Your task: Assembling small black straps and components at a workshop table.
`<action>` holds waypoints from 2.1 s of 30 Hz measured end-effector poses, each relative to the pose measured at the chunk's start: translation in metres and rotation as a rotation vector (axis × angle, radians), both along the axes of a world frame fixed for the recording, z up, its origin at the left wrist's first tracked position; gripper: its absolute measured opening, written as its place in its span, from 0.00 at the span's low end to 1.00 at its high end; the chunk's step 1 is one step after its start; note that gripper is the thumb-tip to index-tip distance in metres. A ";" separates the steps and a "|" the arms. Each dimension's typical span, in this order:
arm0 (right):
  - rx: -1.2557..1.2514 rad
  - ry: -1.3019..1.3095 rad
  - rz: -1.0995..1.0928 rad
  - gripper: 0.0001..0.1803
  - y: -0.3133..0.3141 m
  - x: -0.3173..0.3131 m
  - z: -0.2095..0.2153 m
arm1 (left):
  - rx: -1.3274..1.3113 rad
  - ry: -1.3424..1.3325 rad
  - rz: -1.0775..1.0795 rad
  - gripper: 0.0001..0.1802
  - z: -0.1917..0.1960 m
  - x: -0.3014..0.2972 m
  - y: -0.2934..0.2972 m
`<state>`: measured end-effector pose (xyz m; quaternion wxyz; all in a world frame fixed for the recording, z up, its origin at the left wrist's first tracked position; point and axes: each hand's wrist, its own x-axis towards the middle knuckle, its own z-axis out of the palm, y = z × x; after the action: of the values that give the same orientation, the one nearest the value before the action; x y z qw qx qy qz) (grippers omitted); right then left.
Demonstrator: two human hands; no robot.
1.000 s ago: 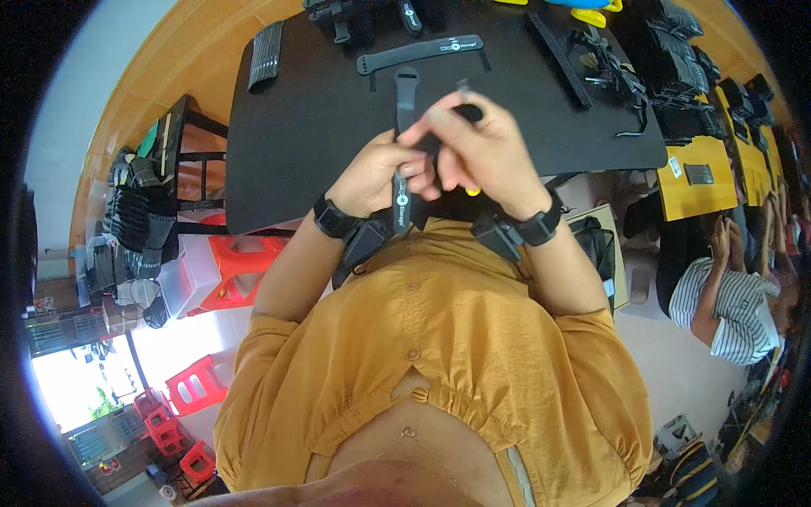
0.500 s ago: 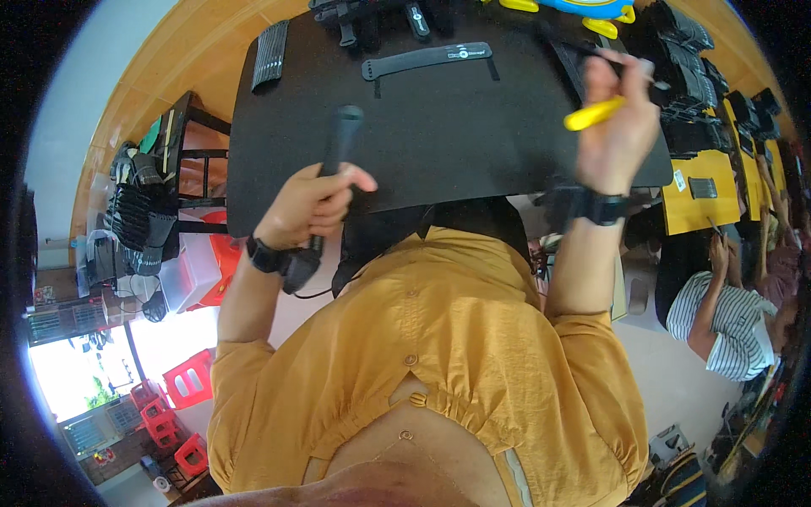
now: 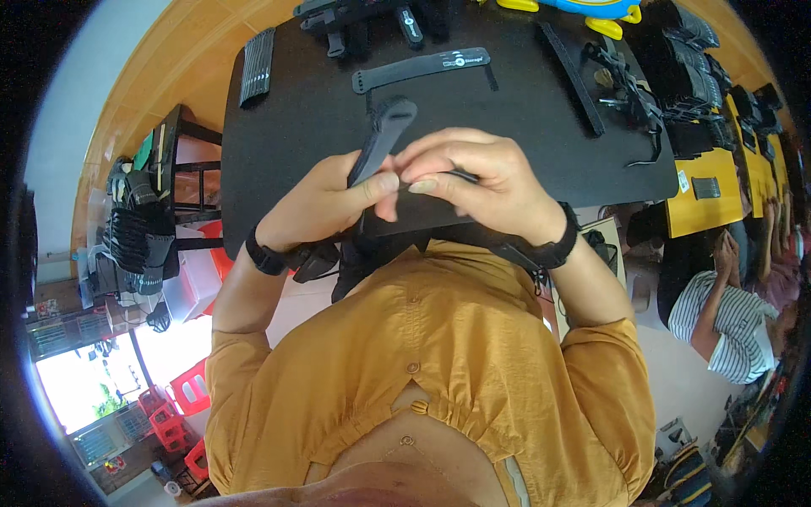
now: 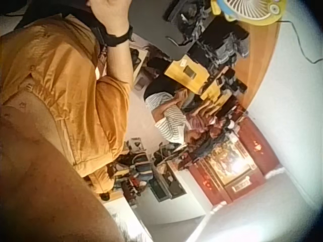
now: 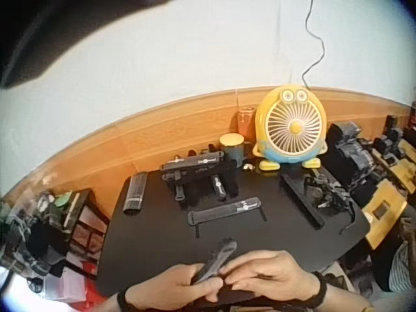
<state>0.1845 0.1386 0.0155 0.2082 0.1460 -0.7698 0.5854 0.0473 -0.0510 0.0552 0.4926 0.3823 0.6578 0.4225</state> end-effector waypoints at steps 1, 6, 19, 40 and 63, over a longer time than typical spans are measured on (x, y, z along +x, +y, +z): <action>0.128 0.121 -0.023 0.10 0.007 -0.002 -0.003 | 0.014 0.111 0.016 0.17 -0.005 -0.003 -0.001; -0.237 -0.515 -0.105 0.14 0.019 0.010 0.013 | -0.064 0.315 0.089 0.13 -0.007 -0.010 0.011; -0.142 -0.824 -0.396 0.09 0.103 -0.039 0.006 | -0.137 0.243 0.170 0.14 -0.020 -0.099 0.016; 0.091 -0.917 -0.537 0.10 0.127 -0.074 -0.013 | -0.332 0.272 0.368 0.17 -0.047 -0.128 0.049; 0.182 -0.881 -0.615 0.14 0.124 -0.076 -0.015 | -0.348 0.286 0.416 0.17 -0.049 -0.126 0.052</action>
<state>0.1085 0.2629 0.0002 0.0141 -0.3273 -0.8390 0.4344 -0.0790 0.0008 0.0064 0.3559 0.2047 0.8472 0.3371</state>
